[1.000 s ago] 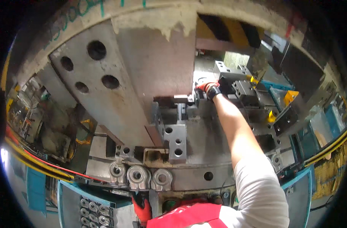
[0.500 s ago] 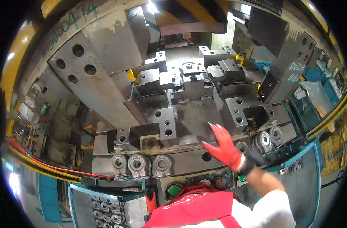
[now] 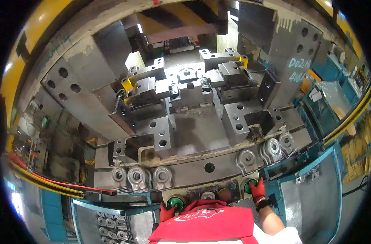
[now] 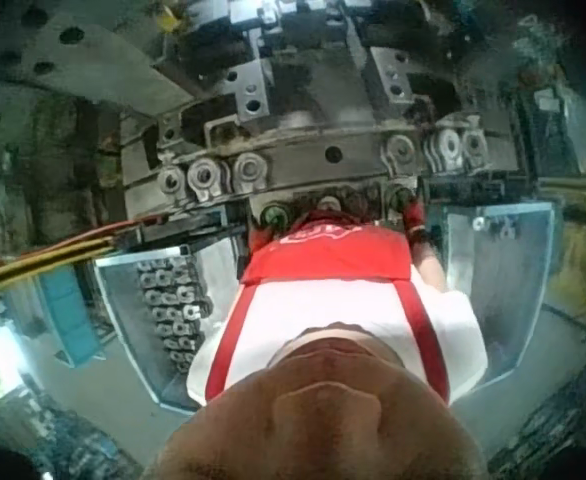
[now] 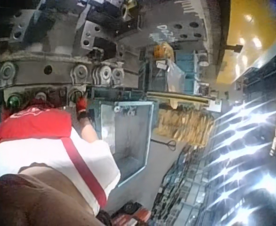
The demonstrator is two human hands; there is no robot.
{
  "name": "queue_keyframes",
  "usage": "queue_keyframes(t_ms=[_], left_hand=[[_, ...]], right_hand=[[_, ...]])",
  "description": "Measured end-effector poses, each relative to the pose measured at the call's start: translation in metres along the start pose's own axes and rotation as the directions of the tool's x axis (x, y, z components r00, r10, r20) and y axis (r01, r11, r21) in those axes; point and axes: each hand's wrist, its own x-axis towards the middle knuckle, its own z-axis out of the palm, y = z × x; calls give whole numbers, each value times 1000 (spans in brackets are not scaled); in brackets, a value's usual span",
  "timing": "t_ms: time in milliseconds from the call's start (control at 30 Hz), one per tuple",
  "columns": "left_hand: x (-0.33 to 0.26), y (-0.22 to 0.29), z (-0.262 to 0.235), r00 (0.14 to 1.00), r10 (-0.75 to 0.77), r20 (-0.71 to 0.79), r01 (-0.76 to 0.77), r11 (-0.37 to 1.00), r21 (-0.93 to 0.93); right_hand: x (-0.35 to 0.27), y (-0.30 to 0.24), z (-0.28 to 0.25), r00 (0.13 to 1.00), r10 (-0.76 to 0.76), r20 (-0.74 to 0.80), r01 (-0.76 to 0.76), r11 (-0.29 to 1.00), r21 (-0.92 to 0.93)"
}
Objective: Loading metal rings into a large hydraulic press machine and operating the control panel buttons to stamp the parts.
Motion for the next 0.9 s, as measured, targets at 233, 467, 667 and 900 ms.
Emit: queue_keyframes(t_ms=[233, 467, 667, 900], left_hand=[[21, -44, 11, 991, 130, -29, -133, 986, -102], [-6, 18, -1, 996, -82, -34, 86, 989, 118], [3, -5, 5, 994, -80, -76, 87, 992, 90], [11, -28, 8, 992, 114, -51, -115, 993, -22]], right_hand=[[-8, -1, -1, 999, -17, -27, 16, 1000, -8], [-6, -4, -3, 999, -27, -35, 24, 995, -97], [-1, 2, -2, 1000, -17, -13, 16, 998, -57], [-3, 11, -1, 993, -112, -45, 111, 993, -28]])
